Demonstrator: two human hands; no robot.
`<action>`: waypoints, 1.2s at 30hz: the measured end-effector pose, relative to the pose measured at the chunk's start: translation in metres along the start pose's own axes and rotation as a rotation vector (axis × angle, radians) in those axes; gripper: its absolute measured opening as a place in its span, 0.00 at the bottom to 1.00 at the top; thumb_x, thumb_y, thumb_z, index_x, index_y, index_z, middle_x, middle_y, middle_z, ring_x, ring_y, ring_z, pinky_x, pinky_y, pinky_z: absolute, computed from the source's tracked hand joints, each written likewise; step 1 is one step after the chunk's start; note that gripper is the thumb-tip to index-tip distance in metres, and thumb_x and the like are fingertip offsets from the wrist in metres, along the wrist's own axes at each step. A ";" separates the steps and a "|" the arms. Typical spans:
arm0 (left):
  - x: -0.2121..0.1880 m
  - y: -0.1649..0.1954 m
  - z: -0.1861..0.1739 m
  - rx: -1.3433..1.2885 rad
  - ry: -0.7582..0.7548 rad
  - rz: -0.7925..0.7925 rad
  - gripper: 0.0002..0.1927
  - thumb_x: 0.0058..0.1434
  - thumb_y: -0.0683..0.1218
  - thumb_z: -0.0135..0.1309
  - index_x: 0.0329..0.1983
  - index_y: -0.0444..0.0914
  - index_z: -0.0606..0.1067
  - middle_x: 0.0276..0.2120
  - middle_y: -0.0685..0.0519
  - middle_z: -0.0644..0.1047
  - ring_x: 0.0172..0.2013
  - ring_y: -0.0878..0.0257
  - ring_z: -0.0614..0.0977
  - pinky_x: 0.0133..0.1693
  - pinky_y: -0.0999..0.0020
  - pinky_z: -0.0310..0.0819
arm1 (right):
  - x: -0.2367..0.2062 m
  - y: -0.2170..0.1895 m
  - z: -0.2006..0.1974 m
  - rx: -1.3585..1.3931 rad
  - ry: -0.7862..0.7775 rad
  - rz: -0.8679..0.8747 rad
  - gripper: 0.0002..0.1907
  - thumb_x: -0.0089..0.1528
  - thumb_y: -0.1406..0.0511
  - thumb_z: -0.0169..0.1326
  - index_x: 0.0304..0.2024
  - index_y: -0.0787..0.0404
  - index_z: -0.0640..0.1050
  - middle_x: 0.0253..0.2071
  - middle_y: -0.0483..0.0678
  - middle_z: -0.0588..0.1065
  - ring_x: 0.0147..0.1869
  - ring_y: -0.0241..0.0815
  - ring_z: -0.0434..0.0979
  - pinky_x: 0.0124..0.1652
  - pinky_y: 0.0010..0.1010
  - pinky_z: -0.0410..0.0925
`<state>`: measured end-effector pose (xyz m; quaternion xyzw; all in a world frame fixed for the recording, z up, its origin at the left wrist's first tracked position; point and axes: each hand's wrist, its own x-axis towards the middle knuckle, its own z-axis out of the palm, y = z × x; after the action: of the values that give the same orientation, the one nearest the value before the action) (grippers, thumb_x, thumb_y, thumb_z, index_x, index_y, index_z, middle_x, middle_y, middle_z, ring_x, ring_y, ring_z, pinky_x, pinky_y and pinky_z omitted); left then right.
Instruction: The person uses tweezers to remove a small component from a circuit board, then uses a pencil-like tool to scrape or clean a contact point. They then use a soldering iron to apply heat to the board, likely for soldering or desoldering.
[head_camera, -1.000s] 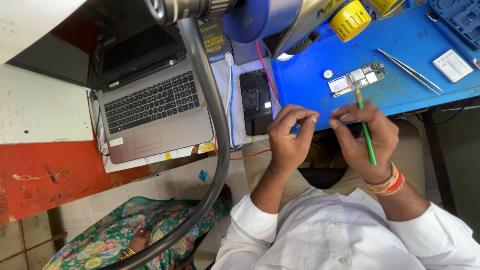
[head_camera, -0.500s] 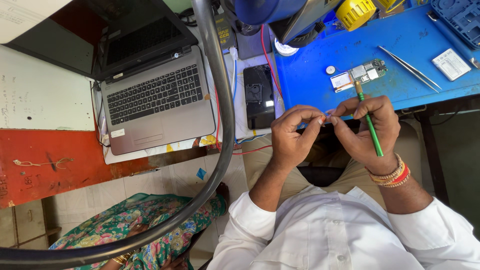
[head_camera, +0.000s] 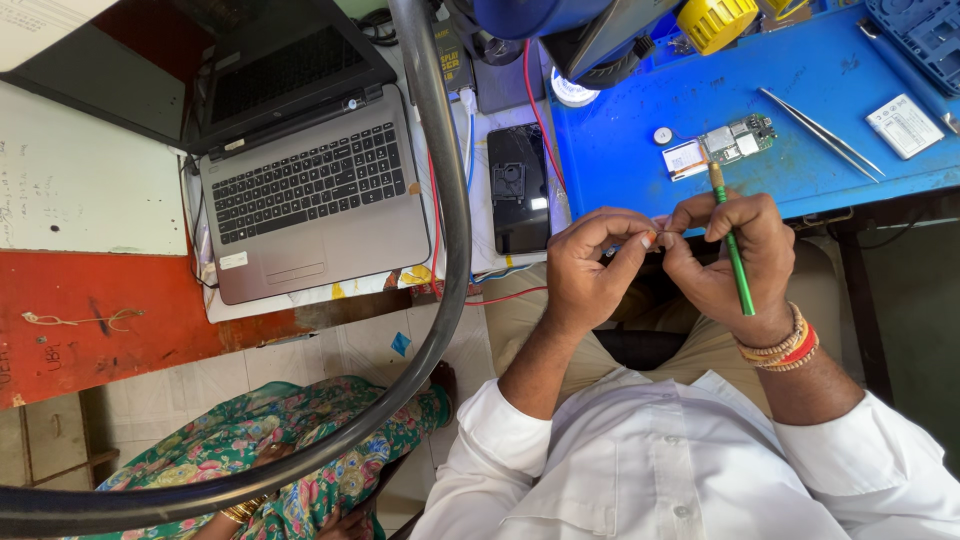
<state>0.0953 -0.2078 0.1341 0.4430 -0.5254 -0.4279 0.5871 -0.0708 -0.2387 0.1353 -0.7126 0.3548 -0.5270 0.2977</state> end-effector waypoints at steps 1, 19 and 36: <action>-0.001 -0.002 0.000 -0.087 -0.012 -0.038 0.04 0.68 0.34 0.57 0.45 0.30 0.77 0.43 0.48 0.81 0.44 0.65 0.85 0.48 0.70 0.82 | 0.000 0.000 0.000 -0.023 0.005 -0.013 0.23 0.63 0.78 0.63 0.43 0.60 0.60 0.40 0.54 0.79 0.40 0.38 0.83 0.39 0.24 0.74; -0.003 -0.014 0.000 -0.164 0.015 -0.041 0.03 0.70 0.35 0.57 0.42 0.28 0.79 0.42 0.47 0.81 0.42 0.63 0.85 0.46 0.69 0.84 | -0.004 0.005 0.006 -0.012 0.005 -0.036 0.23 0.63 0.78 0.64 0.44 0.61 0.61 0.41 0.55 0.79 0.40 0.39 0.83 0.39 0.25 0.74; -0.006 -0.018 -0.004 -0.209 -0.007 -0.067 0.02 0.69 0.32 0.54 0.42 0.27 0.78 0.42 0.46 0.80 0.44 0.63 0.85 0.49 0.68 0.84 | 0.004 0.002 0.000 0.048 -0.070 -0.042 0.21 0.64 0.78 0.60 0.44 0.62 0.60 0.40 0.58 0.77 0.39 0.40 0.83 0.37 0.26 0.77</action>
<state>0.0977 -0.2058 0.1154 0.3953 -0.4648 -0.5012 0.6136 -0.0704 -0.2429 0.1357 -0.7306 0.3161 -0.5163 0.3158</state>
